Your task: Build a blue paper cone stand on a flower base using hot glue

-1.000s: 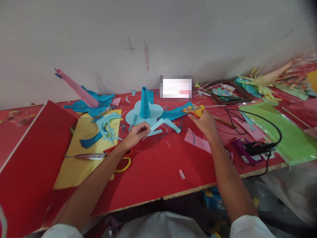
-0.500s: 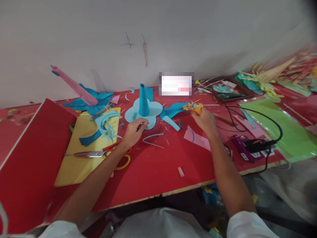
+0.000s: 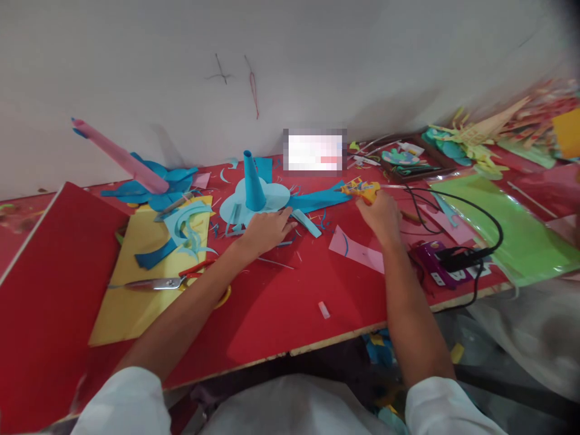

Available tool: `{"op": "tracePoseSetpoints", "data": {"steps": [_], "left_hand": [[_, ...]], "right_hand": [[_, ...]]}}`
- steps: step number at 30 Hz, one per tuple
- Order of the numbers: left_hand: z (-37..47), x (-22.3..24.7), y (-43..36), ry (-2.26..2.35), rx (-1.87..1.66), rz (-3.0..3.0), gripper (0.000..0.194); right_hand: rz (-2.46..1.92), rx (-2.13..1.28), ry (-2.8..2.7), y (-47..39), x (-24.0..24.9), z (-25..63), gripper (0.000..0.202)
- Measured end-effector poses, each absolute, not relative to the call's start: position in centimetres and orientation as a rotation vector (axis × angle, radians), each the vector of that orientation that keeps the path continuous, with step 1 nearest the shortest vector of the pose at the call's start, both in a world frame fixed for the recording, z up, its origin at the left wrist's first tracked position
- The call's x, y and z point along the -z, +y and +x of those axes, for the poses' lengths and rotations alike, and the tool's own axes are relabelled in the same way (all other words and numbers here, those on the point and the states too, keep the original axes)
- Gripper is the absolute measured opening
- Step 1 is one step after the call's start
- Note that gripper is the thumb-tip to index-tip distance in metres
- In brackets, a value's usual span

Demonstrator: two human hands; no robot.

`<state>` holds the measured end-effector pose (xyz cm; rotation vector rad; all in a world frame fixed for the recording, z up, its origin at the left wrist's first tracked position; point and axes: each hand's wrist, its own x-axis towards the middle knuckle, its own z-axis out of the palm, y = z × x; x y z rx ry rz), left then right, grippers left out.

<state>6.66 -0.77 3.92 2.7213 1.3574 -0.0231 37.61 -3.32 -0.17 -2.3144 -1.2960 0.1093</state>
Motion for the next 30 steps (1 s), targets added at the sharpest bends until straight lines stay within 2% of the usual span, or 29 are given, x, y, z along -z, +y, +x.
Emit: {"op": "tracePoseSetpoints", "data": {"steps": [3, 9, 14, 19, 25, 30], "left_hand": [[6.3, -3.9, -0.8, 1.322, -0.01, 2.732, 0.049], [2.7, -5.1, -1.7, 1.071, -0.353, 2.741, 0.038], [-1.2, -5.1, -3.7, 0.749, -0.175, 2.676, 0.028], [-2.8, -2.9, -4.2, 0.727, -0.205, 2.672, 0.018], [-2.8, -2.1, -4.1, 0.673, -0.54, 2.329, 0.02], [-2.3, -1.7, -4.6, 0.885, -0.654, 2.108, 0.023]], "right_hand": [[-2.246, -0.023, -1.206, -3.4, 0.0, 38.3, 0.047], [-1.931, -0.002, -1.355, -2.7, 0.3, 35.6, 0.041], [-1.746, -0.032, -1.507, -2.8, 0.9, 31.8, 0.037], [-1.683, -0.068, -1.566, -2.9, 1.7, 30.1, 0.039], [-1.654, -0.072, -1.609, -2.8, 2.0, 29.6, 0.037], [-1.721, -0.134, -1.662, -3.0, 1.8, 29.4, 0.039]]}}
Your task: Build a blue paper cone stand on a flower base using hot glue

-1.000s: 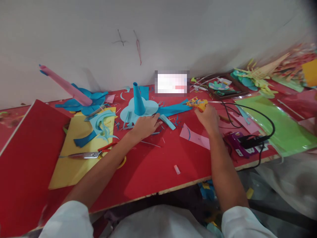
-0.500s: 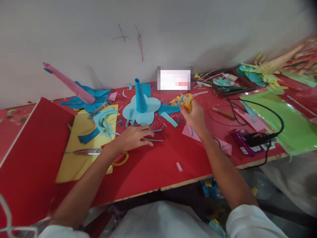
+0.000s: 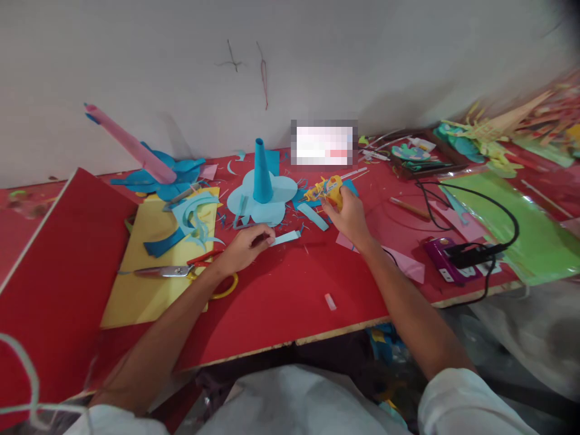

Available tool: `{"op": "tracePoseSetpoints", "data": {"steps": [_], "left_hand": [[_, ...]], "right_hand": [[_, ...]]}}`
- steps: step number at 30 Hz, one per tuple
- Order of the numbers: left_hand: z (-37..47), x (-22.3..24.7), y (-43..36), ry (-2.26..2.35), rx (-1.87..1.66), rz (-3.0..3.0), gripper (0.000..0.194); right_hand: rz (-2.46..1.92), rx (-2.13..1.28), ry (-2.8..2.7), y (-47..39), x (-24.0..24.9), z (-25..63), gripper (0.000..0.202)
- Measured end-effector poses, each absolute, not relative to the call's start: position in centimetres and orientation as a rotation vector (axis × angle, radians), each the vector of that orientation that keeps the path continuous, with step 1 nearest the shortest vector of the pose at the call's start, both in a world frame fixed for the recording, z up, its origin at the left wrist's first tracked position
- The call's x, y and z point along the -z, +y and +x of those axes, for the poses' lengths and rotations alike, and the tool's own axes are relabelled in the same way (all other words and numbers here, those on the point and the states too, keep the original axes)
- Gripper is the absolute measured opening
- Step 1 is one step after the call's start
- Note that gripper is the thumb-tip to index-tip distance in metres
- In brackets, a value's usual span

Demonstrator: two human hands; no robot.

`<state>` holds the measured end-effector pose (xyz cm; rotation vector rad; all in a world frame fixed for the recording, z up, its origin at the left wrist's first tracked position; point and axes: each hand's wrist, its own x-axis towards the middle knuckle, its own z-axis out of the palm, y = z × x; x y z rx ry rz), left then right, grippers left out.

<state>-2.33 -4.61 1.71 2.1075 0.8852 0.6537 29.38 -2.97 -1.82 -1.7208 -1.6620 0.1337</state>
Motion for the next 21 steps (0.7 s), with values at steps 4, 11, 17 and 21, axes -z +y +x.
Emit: {"op": "tracePoseSetpoints", "data": {"steps": [4, 11, 17, 21], "left_hand": [[-2.2, -1.27, -4.44, 1.017, -0.682, 1.959, 0.027], [-2.56, -1.22, -3.99, 1.079, -0.755, 1.908, 0.027], [-2.59, -1.23, -3.91, 1.073, -0.759, 1.896, 0.03], [-2.53, -1.25, -3.86, 1.066, -0.775, 1.913, 0.033]], "right_hand": [[-1.745, -0.192, -1.706, -3.18, 1.75, 29.35, 0.045], [-1.741, -0.254, -1.711, -3.39, 1.51, 29.58, 0.051], [-1.68, -0.131, -1.812, -3.58, 1.26, 29.22, 0.041], [-1.698, -0.069, -1.86, -3.57, 1.44, 29.01, 0.033]]}}
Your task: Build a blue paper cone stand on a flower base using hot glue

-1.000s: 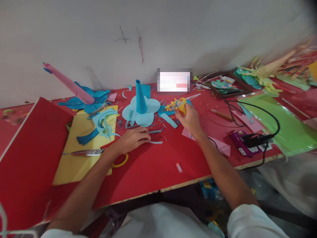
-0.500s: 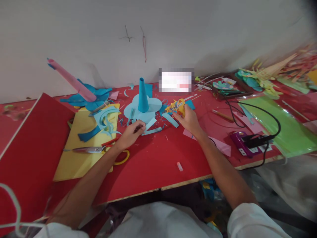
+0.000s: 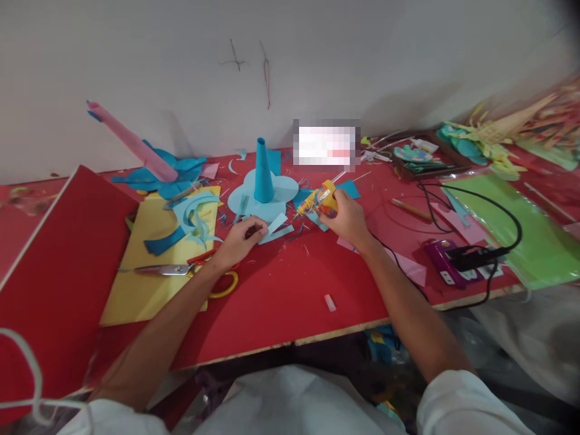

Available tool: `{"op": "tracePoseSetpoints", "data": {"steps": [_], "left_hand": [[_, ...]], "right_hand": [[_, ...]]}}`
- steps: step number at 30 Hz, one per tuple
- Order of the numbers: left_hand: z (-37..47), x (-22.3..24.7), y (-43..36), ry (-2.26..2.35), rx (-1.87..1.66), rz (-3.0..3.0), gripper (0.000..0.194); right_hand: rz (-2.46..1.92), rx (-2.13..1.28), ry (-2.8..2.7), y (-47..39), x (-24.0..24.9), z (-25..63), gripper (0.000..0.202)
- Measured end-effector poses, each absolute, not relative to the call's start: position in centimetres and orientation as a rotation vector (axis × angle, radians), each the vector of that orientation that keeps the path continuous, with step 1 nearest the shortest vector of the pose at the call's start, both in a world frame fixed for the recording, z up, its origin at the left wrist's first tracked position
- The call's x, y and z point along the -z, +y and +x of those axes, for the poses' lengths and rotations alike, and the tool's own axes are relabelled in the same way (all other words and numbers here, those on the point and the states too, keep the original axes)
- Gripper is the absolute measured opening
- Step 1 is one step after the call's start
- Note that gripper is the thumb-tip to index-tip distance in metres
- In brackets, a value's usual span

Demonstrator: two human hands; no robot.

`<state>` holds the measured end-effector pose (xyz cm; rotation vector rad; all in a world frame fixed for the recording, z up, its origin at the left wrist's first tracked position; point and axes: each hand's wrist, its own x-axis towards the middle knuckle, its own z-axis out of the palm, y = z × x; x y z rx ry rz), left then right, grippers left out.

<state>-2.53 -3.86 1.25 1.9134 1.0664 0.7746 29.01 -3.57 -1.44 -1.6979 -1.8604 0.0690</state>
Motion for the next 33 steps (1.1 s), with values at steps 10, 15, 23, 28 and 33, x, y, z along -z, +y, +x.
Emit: {"op": "tracePoseSetpoints", "data": {"steps": [10, 15, 23, 28, 33], "left_hand": [[-2.63, -0.91, -3.64, 1.057, -0.749, 1.971, 0.028], [-2.62, -0.7, -3.69, 1.041, -0.757, 1.965, 0.027], [-2.69, -0.71, -3.56, 0.995, -0.814, 2.026, 0.024], [-2.71, -0.39, -3.43, 1.043, -0.824, 1.976, 0.028], [-2.72, -0.38, -3.43, 1.099, -0.817, 1.913, 0.028]], "right_hand": [[-1.689, -0.052, -1.915, -3.62, 1.27, 28.72, 0.03], [-1.696, -0.064, -1.925, -3.74, 1.15, 28.34, 0.029], [-1.7, -0.061, -1.909, -3.65, 1.22, 28.56, 0.027], [-1.695, -0.057, -1.891, -3.57, 1.26, 28.8, 0.028], [-1.685, -0.056, -1.909, -3.56, 1.26, 28.78, 0.026]]}}
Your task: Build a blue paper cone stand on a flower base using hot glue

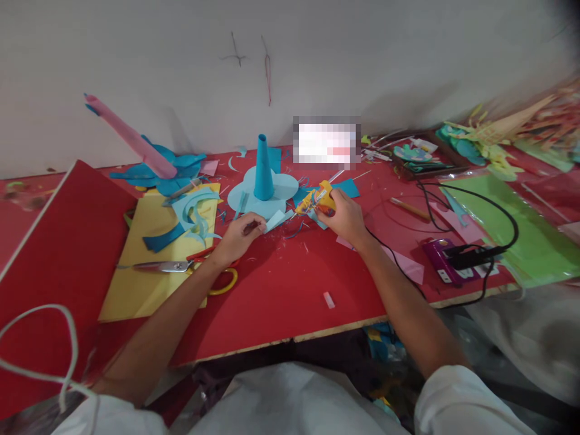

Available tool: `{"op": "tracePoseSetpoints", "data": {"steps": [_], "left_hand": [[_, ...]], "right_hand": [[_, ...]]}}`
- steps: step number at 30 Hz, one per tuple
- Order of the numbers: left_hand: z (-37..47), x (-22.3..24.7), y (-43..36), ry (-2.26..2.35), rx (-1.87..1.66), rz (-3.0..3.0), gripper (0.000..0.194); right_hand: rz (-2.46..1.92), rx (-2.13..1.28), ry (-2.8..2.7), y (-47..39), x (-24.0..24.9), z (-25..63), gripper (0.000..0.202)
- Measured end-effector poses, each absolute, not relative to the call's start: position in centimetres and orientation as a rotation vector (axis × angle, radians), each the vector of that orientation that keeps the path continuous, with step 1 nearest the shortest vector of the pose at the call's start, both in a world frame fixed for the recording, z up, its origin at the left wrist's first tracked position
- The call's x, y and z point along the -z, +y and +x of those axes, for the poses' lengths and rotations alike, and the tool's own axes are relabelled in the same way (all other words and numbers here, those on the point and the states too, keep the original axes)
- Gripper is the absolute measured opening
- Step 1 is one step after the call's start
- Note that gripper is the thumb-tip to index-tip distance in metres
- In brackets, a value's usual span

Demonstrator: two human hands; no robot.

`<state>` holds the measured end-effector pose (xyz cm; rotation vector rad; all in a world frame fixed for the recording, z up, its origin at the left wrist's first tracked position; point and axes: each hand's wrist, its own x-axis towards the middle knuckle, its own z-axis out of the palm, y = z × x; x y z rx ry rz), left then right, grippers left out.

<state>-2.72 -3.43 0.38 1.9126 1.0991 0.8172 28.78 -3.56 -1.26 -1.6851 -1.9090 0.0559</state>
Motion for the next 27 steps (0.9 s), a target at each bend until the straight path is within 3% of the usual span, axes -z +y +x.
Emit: {"op": "tracePoseSetpoints", "data": {"steps": [27], "left_hand": [[-2.6, -0.9, -3.8, 0.914, -0.809, 1.753, 0.04]], "right_hand": [[-1.652, -0.046, -1.924, -3.6, 1.5, 28.8, 0.027]]}}
